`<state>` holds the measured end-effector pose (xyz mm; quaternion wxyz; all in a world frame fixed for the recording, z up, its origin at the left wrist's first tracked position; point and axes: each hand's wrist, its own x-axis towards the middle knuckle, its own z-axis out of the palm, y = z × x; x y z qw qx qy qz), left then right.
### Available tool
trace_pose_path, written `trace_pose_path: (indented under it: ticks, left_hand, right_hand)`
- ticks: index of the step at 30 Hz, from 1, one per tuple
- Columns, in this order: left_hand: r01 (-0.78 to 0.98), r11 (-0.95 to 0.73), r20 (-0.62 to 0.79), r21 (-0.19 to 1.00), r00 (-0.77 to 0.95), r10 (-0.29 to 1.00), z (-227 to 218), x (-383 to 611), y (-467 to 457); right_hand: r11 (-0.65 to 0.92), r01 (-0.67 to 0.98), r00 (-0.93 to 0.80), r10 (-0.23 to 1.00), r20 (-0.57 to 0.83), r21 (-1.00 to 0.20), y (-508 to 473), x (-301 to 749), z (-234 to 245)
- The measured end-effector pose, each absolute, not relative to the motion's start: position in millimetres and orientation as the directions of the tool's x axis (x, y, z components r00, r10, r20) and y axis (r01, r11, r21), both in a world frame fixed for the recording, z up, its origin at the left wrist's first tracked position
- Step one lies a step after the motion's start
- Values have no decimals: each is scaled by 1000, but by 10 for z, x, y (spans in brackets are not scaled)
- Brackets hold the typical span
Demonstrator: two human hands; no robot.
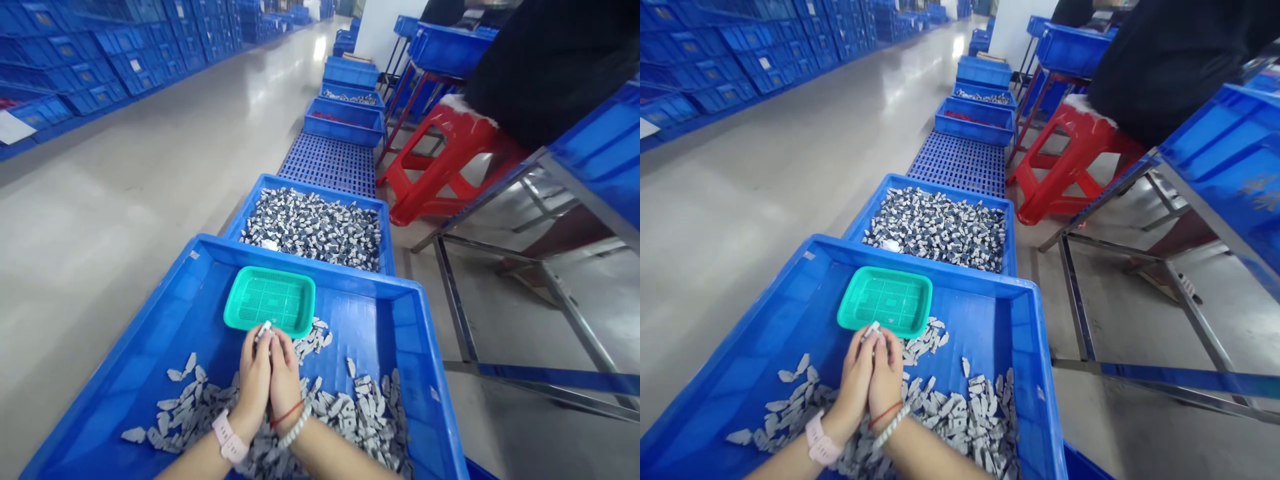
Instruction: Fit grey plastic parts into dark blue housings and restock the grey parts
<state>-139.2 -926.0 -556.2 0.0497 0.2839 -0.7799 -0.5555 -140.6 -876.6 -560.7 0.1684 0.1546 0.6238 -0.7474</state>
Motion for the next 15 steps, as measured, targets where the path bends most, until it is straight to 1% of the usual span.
trace_pose_path:
  ticks: [2,5,7,9,11,12,13,14,15]
  left_hand:
    - [-329,250,-184,911,-864,-469,-5460,-1696,-9357]
    - [-297,359,-157,885,-915,-371,-5388,-2077,-9520]
    - [-273,473,-144,838,-946,-291,-5340,-2122,-9655]
    - [-237,584,-132,776,-967,-216,-5272,-1970,-9838]
    - [-226,677,-167,701,-974,-152,-5218,-1686,-10078]
    - [-243,719,-212,651,-968,-135,-5210,-1524,-10216]
    - [-272,760,-265,590,-955,-136,-5219,-1365,-10358]
    - [-307,798,-316,519,-936,-154,-5245,-1217,-10498]
    - [-334,828,-353,450,-918,-178,-5286,-1086,-10626]
  right_hand:
    - [-192,406,-913,-129,-387,-894,-8776,-1714,-5466]
    - [-132,401,-907,-199,-372,-907,-8632,-2075,-5378]
    - [-61,388,-905,-213,-368,-920,-8373,-2096,-5373]
    - [8,356,-915,-200,-350,-935,-7980,-1920,-5396]
    - [163,287,-936,-161,-312,-944,-7501,-1611,-5462]
    - [361,200,-954,-139,-265,-911,-7258,-1439,-5518]
    - [559,144,-968,-93,-234,-816,-7030,-1271,-5589]
    - [720,135,-977,-19,-214,-680,-6830,-1120,-5671]
    - [817,144,-978,29,-209,-558,-6669,-992,-5760]
